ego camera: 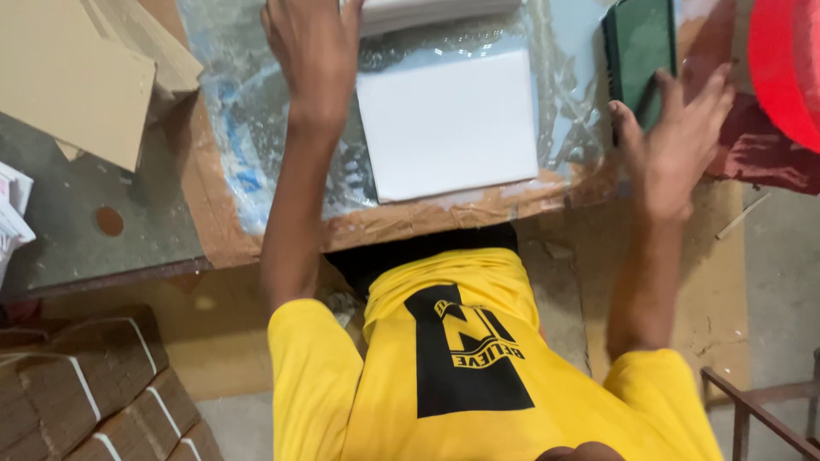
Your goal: The person applies glue by hand to cardboard sheets and sticks them to paper pages, using a green block to press and smooth the assembly.
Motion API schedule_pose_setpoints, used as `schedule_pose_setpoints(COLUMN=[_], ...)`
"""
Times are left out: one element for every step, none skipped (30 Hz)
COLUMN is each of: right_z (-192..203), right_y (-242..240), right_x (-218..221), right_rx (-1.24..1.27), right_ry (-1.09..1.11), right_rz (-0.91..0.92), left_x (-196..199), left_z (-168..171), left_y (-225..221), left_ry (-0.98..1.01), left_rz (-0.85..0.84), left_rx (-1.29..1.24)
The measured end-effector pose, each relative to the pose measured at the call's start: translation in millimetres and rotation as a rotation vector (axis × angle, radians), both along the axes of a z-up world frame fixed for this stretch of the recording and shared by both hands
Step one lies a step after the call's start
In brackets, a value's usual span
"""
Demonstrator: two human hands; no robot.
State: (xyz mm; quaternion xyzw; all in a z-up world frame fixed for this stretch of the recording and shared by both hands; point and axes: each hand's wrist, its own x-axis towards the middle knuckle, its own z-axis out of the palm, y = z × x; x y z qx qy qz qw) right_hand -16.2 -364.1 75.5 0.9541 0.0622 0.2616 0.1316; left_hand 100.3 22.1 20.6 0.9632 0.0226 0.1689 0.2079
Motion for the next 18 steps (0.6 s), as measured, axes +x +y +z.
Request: schedule_pose_setpoints(right_z=[-6,-11,-19,-27,-28,-31,-32,-29,-26,-24,-23,-24,-23,-22,-22,-23,-25,-24], right_y=[-14,-29,-37,-42,-45,-40,-31,-13,12,43,77,116,149,170,182,185,175,153], right_x=[6,16,22,27,33,34,34,36,36,31,26,22,17,11,6,1,-1,0], right_rx=[0.108,0.216,0.324,0.235,0.147,0.063,0.226,0.391,0.555,0.582,0.608,0.510,0.411,0.387,0.362,0.339,0.371,0.392], right_ry=[0.155,0.302,0.451,0.426,0.398,0.365,0.466,0.560,0.653,0.622,0.591,0.626,0.659,0.633,0.607,0.582,0.738,0.888], right_rz=[-0.045,-0.083,-0.120,-0.080,-0.040,-0.009,-0.020,-0.038,-0.056,0.050,0.155,0.121,0.086,0.114,0.142,0.163,0.034,-0.090], left_x=[-28,-50,-72,-91,-105,-115,-122,-123,-122,-123,-125,-124,-124,-123,-122,-122,-122,-122], left_z=[5,10,12,12,10,8,5,2,-2,-6,-11,-14,-17,-19,-20,-22,-22,-22], left_y=[-2,-2,-9,-15,-18,-22,-23,-22,-20,-20,-19,-16,-13,-11,-9,-7,-5,-8], left_ry=[0.073,0.135,0.251,0.369,0.435,0.496,0.558,0.573,0.588,0.612,0.588,0.561,0.534,0.532,0.531,0.531,0.549,0.561], left_rz=[-0.089,-0.176,-0.262,-0.336,-0.349,-0.369,-0.390,-0.387,-0.384,-0.388,-0.395,-0.400,-0.406,-0.407,-0.408,-0.415,-0.417,-0.411], left_rx=[0.109,0.217,0.288,0.355,0.308,0.266,0.222,0.197,0.173,0.143,0.145,0.152,0.160,0.158,0.156,0.153,0.182,0.202])
